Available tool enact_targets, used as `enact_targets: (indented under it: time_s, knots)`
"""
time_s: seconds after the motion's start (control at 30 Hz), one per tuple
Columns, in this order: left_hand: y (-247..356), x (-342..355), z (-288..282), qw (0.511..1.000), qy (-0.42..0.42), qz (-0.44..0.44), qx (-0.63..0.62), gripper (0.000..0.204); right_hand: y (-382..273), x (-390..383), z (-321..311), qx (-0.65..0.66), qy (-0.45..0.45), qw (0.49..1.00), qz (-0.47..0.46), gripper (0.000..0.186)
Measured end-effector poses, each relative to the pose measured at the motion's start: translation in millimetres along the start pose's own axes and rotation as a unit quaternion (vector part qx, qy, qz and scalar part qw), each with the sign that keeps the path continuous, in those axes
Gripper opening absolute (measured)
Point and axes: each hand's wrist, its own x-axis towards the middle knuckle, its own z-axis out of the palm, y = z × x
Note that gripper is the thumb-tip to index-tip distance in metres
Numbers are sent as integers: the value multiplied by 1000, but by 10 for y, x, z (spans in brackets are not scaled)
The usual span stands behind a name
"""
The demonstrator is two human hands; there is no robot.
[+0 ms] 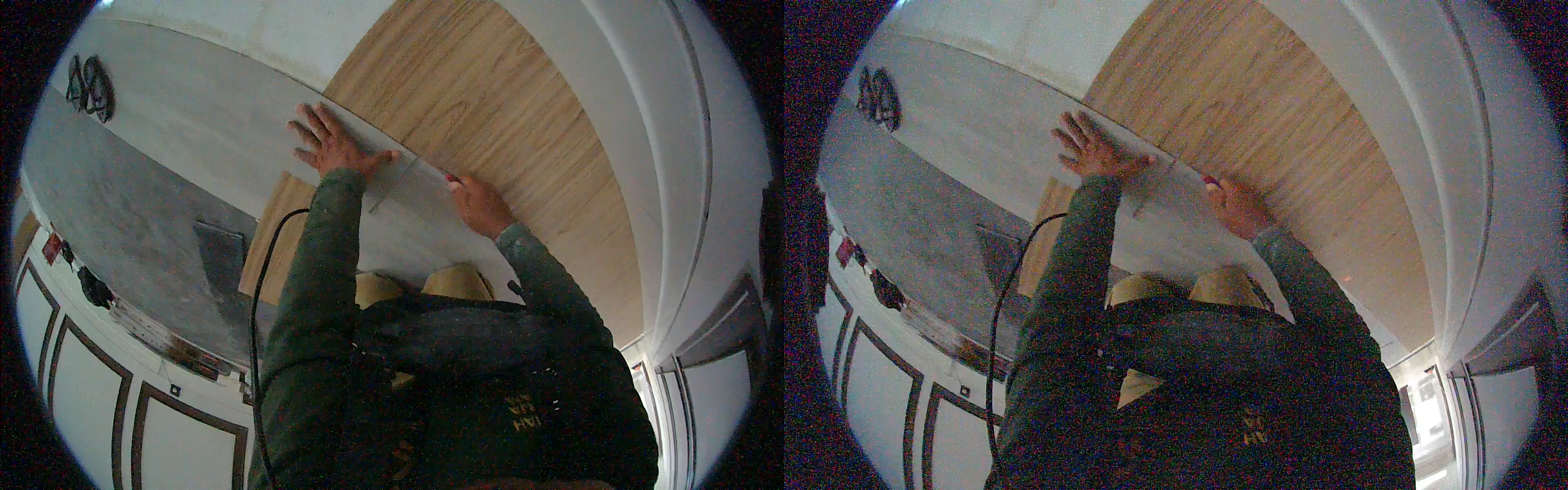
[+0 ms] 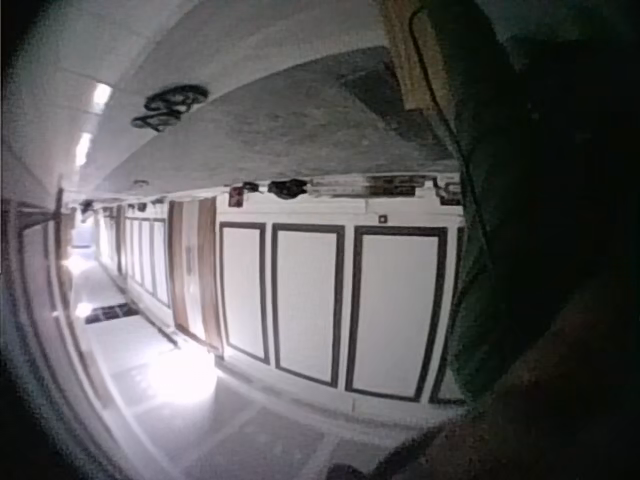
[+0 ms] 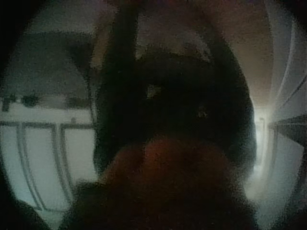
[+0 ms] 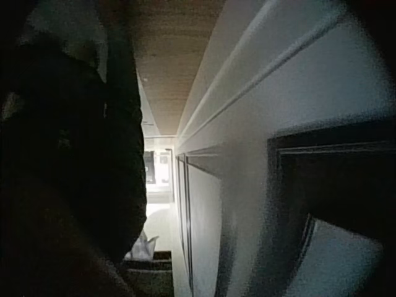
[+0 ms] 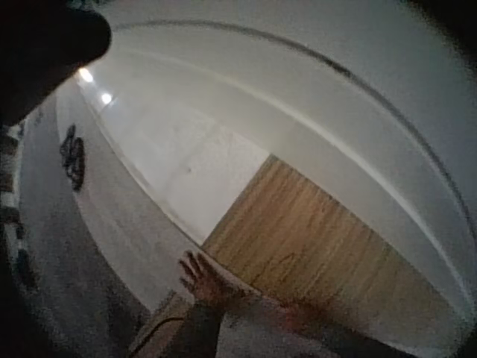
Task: The person fits a laminate wood plank against the edge of an existing row on the floor, using their hands to press it into place and then cutting a small section with a utility knife to fit the remaining gap.
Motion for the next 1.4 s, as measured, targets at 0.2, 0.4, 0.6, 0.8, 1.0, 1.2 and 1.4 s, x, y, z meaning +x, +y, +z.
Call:
enact_targets:
  time_s: [0.2, 0.4, 0.6, 0.8, 1.0, 1.2, 1.4]
  knots:
    - [-43, -16, 8, 999, 26, 17, -25, 150, 340, -466, 152, 109, 156, 982, -6, 32]
    - [-44, 88, 253, 984, 157, -14, -85, 133, 741, -853, 569, 34, 254, 966, 40, 30]
    - [-88, 76, 207, 971, 116, -56, -203, 120, 1094, -1177, 731, -17, 261, 961, 86, 34]
    - [-865, 155, 604, 965, 151, -153, -152, 125, 1581, -1232, 1105, -88, 344, 930, 91, 33]
    - [-1247, 50, 194, 971, 160, -136, -111, 121, 1885, -1412, 1131, -119, 317, 928, 154, 27]
    - [-1521, 326, -265, 987, 150, -43, -31, 108, 1955, -1633, 1141, -116, 295, 937, 145, 20]
    - [-2034, 614, 146, 972, 217, 70, -54, 95, 1908, -1680, 1165, -54, 291, 948, 118, 31]
